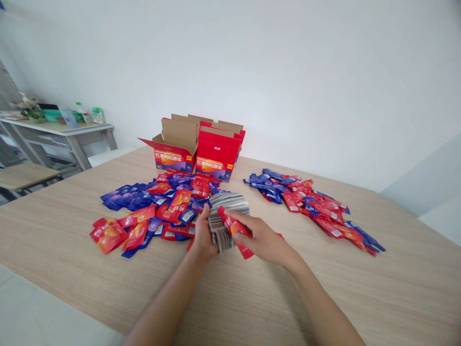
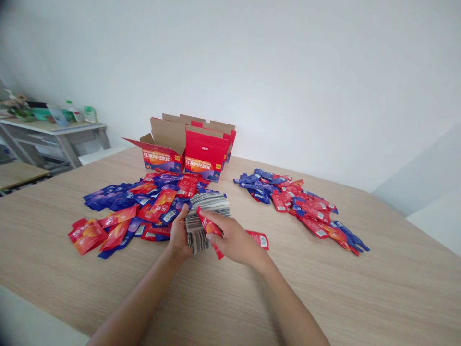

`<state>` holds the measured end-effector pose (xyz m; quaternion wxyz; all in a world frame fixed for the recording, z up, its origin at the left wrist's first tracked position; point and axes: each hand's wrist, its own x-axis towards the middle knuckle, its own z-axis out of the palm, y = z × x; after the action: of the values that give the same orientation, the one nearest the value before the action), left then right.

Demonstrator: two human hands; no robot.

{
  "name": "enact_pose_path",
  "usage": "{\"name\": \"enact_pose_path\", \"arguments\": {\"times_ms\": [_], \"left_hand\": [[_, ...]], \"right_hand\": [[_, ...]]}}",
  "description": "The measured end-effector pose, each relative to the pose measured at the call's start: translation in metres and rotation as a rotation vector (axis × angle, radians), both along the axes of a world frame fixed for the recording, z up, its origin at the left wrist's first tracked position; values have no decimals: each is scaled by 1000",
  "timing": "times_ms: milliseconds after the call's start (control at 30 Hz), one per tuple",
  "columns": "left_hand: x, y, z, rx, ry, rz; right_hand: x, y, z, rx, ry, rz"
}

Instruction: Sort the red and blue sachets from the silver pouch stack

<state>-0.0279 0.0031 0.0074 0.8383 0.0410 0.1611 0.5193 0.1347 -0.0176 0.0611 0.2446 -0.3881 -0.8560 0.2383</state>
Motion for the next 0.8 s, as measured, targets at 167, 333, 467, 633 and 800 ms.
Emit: {"name": "enact_pose_path", "arguments": {"times_ms": [167, 333, 467, 633, 800], "left_hand": [[-4, 3, -3, 3, 14, 54], [-1, -1, 1, 32, -72, -31], [2, 0, 0, 33, -97, -29], [20, -6, -8, 11, -74, -86], [40, -17, -15, -12, -2, -194]], "right_hand": [[-3, 11, -17, 88, -35, -122], [-16, 18, -41, 220, -44, -256], [-22, 23, -51, 349, -56, -352], [-16, 29, -52, 552, -110, -506], [-6, 37, -50, 647, -40, -567]]}}
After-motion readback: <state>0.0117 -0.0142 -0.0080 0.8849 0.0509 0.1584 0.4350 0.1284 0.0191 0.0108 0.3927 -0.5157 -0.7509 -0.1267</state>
